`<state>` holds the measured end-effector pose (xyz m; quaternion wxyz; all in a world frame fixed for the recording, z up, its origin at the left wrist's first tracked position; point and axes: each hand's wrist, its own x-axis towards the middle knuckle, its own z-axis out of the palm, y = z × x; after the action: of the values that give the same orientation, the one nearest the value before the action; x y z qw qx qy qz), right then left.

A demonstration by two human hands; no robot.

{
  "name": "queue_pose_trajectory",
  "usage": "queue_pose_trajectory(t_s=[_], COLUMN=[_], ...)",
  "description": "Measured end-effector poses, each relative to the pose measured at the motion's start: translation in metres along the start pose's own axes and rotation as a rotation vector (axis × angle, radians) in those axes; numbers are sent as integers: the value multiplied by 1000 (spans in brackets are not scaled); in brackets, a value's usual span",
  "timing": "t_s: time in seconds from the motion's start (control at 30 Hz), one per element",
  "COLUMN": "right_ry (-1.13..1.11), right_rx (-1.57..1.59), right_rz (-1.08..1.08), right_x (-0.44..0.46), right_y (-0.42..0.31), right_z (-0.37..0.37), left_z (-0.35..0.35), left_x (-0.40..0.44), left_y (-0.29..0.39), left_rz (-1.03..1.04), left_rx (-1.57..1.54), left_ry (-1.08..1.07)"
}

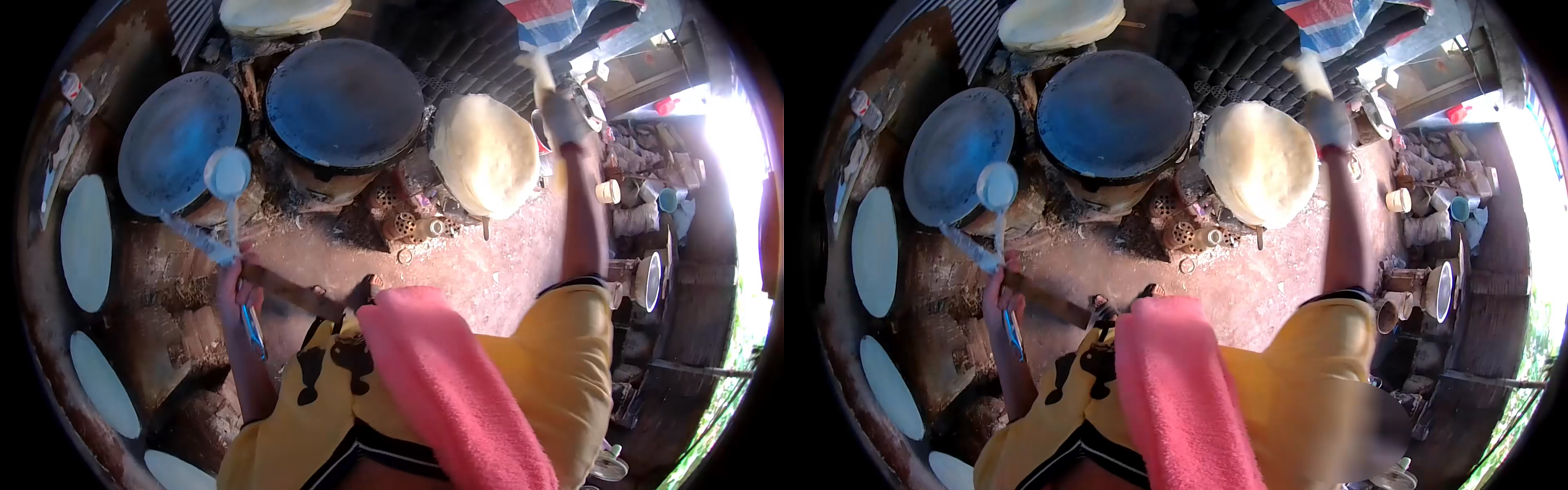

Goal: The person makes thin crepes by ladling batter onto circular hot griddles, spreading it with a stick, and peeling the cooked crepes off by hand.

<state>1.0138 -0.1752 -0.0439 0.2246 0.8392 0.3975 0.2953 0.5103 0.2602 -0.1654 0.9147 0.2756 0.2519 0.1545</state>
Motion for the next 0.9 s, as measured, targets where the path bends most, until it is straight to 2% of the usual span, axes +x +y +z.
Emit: queue_pose_trajectory(t_s=[0.03, 0.07, 0.17, 0.2, 0.23, 0.27, 0.33, 0.43, 0.5, 0.57, 0.67, 0.7, 0.73, 0.77, 0.8, 0.9], right_ry=[5, -209, -628, -703, -609, -654, -814, -578, -485, -503, -497, -389, -574, -745, -911, -1096], right_rx=[-82, 152, 479, 537, 577, 572, 477, 348, 933, 1433, 1678, 1826, 1727, 1735, 1734, 1917], right_rz=[44, 528, 774, 770, 808, 778, 709, 631, 471, -70, -1019, -1199, -1206, -1184, -1146, -1178], right_x=[-10, -6, -27, -34, -39, -40, -22, 5, 21, 25, -6, -39, -61, -82, -102, -137], right_y=[-39, -98, -214, -235, -245, -246, -238, -257, -285, -343, -417, -452, -482, -498, -517, -554], right_z=[17, 21, 73, 78, 84, 75, 20, -39, -87, -117, -248, -243, -247, -256, -267, -307], left_z=[-1, -2, -5, -14, -25, -33, -35, -39, -60, -57, -26, -10, 7, -2, -7, -14], left_x=[-5, -8, -17, -15, -15, -22, -35, -56, -68, -86, -125, -138, -148, -177, -206, -317], left_y=[1, 2, 5, 8, 8, 8, 8, -1, -27, -66, -118, -123, -125, -143, -156, -202], left_rz=[-2, -2, 5, 31, 48, 59, 78, 116, 148, 221, 470, 447, 448, 584, 672, 852], left_rx=[18, 38, 108, 104, 94, 80, 96, 124, 100, 287, 225, 52, -129, -205, -241, -387], left_ry=[41, 80, 189, 133, 84, 52, 123, 118, 141, 195, 430, 598, 768, 648, 646, 864])
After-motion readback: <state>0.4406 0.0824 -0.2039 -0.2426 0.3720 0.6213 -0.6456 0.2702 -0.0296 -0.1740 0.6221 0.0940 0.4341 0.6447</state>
